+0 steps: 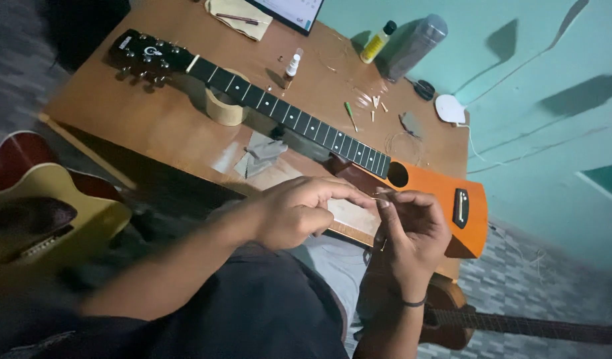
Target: The person threads a new guitar string through the tuning peg at the headstock and winds it around the post. They then move to the bridge to secure the string end into the bridge pin.
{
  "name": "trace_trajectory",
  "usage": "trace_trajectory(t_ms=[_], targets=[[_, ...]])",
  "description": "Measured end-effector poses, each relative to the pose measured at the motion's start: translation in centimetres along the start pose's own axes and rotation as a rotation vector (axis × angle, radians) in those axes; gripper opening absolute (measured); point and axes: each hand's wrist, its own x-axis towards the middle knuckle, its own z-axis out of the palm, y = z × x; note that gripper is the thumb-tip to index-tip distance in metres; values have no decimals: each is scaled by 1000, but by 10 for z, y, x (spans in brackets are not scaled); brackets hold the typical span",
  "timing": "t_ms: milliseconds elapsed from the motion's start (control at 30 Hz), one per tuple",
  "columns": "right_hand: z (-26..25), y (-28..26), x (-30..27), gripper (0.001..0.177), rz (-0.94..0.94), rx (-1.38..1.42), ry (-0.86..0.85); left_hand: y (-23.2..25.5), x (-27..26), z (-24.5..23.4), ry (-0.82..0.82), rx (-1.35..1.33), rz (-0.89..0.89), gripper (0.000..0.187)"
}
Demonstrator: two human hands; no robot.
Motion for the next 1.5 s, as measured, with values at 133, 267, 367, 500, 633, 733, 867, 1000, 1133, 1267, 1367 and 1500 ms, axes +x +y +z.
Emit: trace_trajectory(t_ms=[133,267,367,500,633,733,867,1000,1133,1267,1367,1500], targets=[[-3,-1,-3,11,-4,3,4,-10,3,7,19,-2,-13,66],[-9,-9,-7,7,32,16,-17,7,11,14,27,-97,-255,58],[-17,-4,-9,8,-14,-73,-13,16,13,17,10,-20,-277,56],[-24,12,-15,11,-25,-47,42,9,19,23,20,84,-198,59],[-27,8,-15,13,-43,19,23,18,25,29,-5,114,-269,57],[-39,21,-20,22,87,289,61,14,30,34,-25,97,-428,53],[-53,24,-25,25,153,340,252,-7,41,38,-101,-164,-327,51],[-66,23,-33,17,201,481,351,-20,44,44,-145,-767,-402,31],[-73,13,-38,18,248,406,357,-21,46,43,-209,-873,-500,34],[-80,9,-40,3,14,139,199,-14,46,45,-219,-894,-526,35],[-76,0,-33,7,-56,60,33,6,49,51,-247,-698,-531,35],[-57,-8,-30,10,61,84,74,19,48,55,-443,-257,-442,25]])
